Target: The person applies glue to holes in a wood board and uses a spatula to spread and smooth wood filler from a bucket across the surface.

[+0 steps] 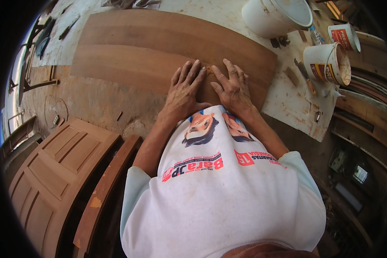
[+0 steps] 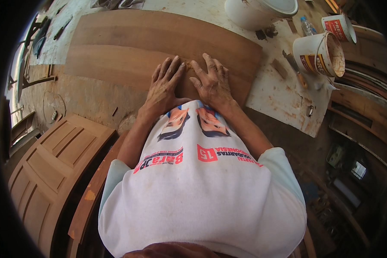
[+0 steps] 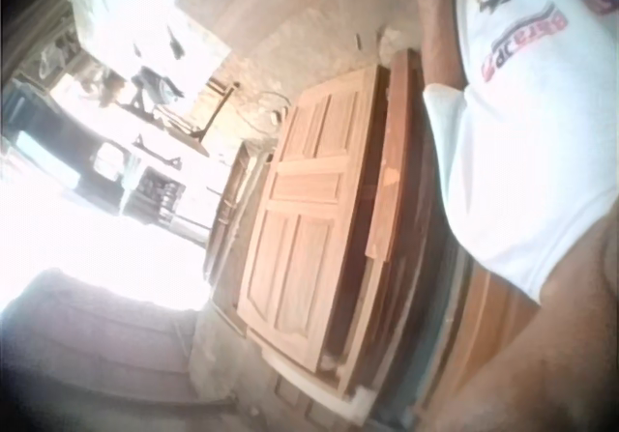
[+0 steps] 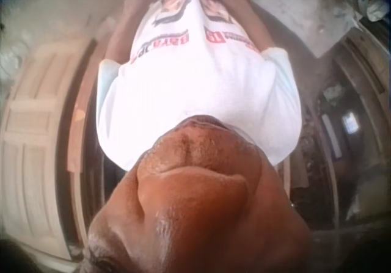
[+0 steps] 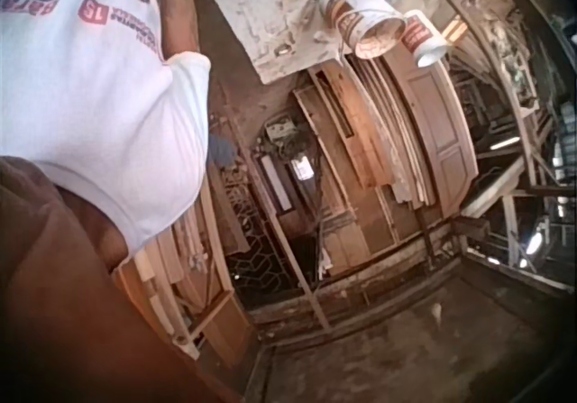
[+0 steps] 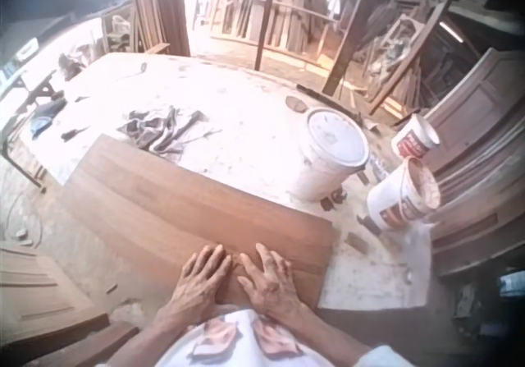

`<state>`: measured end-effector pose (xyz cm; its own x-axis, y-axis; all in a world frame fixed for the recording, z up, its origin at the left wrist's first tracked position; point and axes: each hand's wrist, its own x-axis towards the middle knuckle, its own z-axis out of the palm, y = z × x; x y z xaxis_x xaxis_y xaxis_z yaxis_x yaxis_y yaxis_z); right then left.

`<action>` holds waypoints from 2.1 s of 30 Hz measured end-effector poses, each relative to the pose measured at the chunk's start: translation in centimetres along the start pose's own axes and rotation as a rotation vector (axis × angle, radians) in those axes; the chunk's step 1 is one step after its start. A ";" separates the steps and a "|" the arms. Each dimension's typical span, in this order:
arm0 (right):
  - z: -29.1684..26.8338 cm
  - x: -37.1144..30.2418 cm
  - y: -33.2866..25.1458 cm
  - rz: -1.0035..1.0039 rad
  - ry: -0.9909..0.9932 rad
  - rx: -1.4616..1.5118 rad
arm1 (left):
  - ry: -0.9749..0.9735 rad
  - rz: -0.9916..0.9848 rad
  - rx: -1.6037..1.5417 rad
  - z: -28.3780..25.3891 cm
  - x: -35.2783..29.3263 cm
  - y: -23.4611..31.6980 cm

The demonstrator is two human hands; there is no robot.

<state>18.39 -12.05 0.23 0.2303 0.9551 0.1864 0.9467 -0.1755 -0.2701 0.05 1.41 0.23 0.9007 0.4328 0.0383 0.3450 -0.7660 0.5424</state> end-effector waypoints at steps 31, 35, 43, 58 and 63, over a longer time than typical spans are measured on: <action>-9.0 -13.1 26.9 0.693 0.249 -0.490 | -0.099 -0.036 0.102 -0.1 0.4 0.8; -8.9 -13.6 29.4 0.641 0.120 -0.514 | -0.064 0.002 0.095 -0.2 0.5 0.7; -10.3 -12.0 29.6 0.708 -0.086 -0.408 | -0.057 0.057 0.123 0.1 0.3 0.1; -0.8 -24.0 9.1 1.071 0.438 0.490 | -0.030 -0.021 0.165 0.2 0.3 1.4; -2.2 -24.7 8.2 1.138 0.559 0.543 | -0.090 -0.025 0.252 -0.7 0.2 1.4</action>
<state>20.96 -37.55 -4.53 0.9922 0.1044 -0.0676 0.0009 -0.5499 -0.8352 0.57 0.74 1.58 0.9068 0.4181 -0.0536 0.4126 -0.8544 0.3158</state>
